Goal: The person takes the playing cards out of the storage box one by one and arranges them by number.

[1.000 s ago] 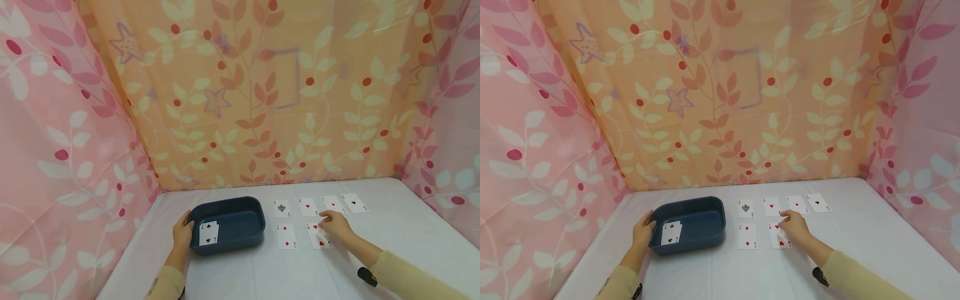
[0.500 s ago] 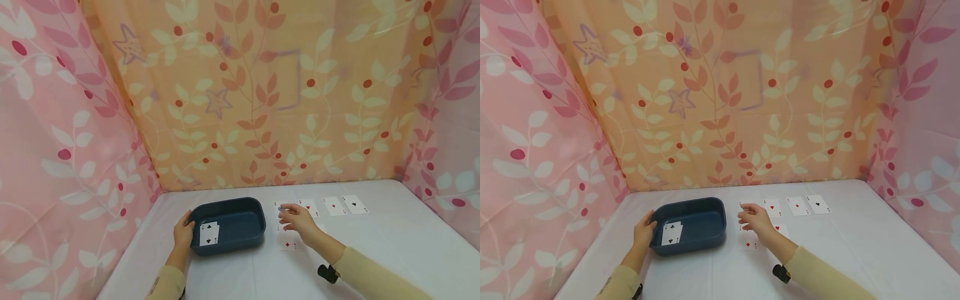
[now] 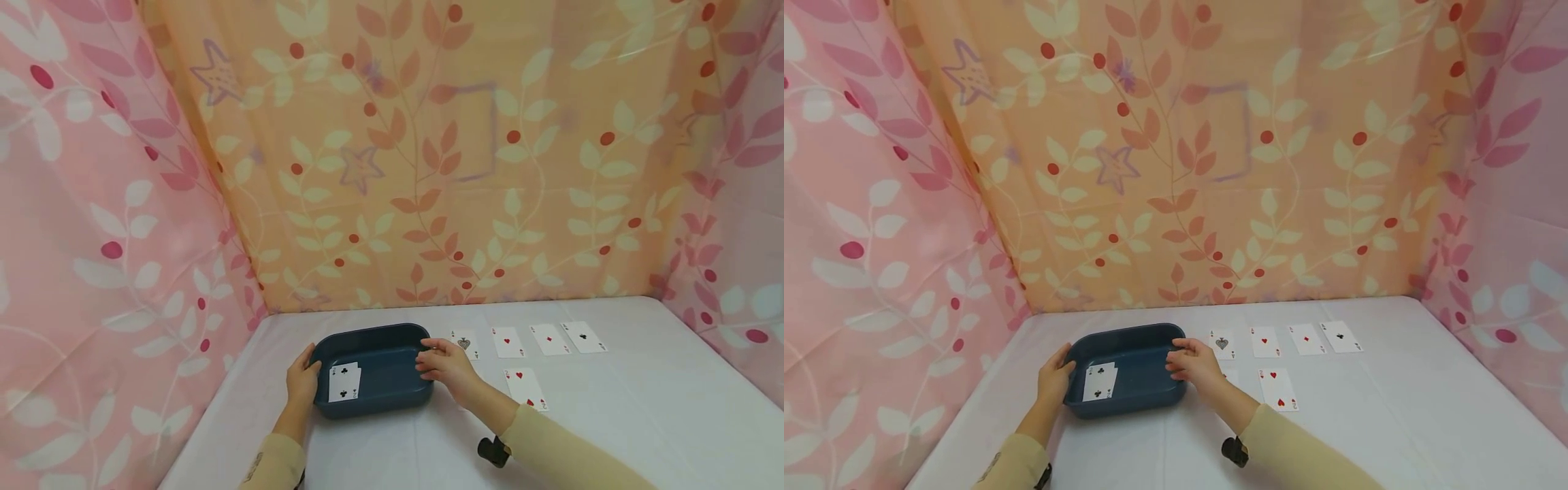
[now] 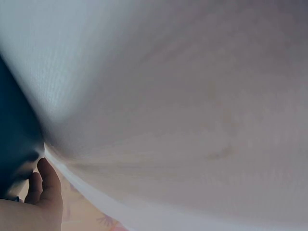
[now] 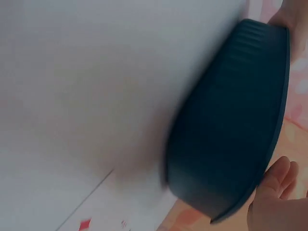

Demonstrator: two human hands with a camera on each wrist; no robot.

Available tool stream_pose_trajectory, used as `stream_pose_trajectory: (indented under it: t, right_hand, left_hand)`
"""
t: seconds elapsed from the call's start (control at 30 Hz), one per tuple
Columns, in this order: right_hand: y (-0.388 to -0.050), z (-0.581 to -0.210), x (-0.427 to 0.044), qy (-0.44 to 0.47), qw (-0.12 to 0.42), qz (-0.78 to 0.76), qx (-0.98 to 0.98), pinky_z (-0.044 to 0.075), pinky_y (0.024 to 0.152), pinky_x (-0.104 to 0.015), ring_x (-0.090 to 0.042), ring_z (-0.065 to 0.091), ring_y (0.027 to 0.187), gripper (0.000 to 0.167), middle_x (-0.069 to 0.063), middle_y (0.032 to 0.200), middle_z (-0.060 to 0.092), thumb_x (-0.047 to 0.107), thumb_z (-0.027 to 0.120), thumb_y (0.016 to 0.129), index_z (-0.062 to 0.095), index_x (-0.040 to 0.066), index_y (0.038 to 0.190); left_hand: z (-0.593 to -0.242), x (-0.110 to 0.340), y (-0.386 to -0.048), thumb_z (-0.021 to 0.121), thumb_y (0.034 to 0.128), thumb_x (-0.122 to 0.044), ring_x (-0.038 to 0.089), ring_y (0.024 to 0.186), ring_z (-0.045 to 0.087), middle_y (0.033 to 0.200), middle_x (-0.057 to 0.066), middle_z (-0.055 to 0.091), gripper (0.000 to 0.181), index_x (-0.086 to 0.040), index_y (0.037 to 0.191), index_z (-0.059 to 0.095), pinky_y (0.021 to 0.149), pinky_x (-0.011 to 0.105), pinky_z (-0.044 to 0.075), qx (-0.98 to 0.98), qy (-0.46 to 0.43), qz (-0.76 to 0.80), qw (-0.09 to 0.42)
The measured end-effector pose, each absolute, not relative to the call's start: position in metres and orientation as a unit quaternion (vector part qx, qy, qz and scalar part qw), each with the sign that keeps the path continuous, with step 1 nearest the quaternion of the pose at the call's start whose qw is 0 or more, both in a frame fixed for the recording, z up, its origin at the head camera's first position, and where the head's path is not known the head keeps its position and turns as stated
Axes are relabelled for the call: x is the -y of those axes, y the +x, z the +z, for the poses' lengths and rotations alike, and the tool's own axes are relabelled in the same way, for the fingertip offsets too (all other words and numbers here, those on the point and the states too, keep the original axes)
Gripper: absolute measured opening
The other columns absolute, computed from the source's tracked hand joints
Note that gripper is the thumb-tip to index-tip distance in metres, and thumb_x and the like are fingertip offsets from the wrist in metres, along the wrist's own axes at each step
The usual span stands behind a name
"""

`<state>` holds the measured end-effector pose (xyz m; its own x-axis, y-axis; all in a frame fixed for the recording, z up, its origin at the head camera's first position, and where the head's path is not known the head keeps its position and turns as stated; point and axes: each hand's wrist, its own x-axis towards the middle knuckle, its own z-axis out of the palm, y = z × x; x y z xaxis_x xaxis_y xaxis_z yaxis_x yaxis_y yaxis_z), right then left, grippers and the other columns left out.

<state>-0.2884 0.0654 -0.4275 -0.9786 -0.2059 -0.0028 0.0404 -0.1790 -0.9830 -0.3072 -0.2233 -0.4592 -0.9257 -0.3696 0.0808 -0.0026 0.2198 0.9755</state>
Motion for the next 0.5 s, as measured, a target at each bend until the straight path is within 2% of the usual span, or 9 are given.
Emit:
stream_pose_trajectory:
  t: [0.2,0.37,0.5]
  right_hand:
    - [-0.291,-0.433,-0.04,-0.093,0.088,-0.766,-0.63,0.057,0.076,-0.031,-0.018,0.068,0.082,0.041,-0.008,0.091,0.068,0.003,0.06,0.093,0.047,-0.013,0.129]
    - [-0.296,-0.435,-0.017,-0.125,0.105,-0.728,-0.666,0.057,0.077,-0.039,-0.029,0.069,0.088,0.044,-0.013,0.095,0.069,0.006,0.062,0.093,0.047,-0.011,0.13]
    - [-0.304,-0.437,0.005,-0.15,0.132,-0.664,-0.72,0.057,0.07,-0.039,-0.032,0.068,0.086,0.049,-0.012,0.093,0.066,0.01,0.065,0.093,0.046,-0.006,0.135]
  left_hand:
    - [-0.462,0.222,-0.309,0.045,0.0964,0.007,0.04,0.14,0.028,0.148,0.026,0.036,0.048,0.007,0.144,0.039,0.114,0.05,0.024,0.77,0.121,-0.608,0.149]
    - [-0.462,0.223,-0.31,0.046,0.0964,0.007,0.039,0.14,0.029,0.148,0.025,0.036,0.047,0.006,0.143,0.04,0.114,0.049,0.023,0.772,0.126,-0.604,0.154]
    - [-0.462,0.224,-0.31,0.046,0.0964,0.006,0.039,0.14,0.028,0.148,0.024,0.036,0.047,0.006,0.143,0.04,0.114,0.049,0.023,0.769,0.126,-0.608,0.154]
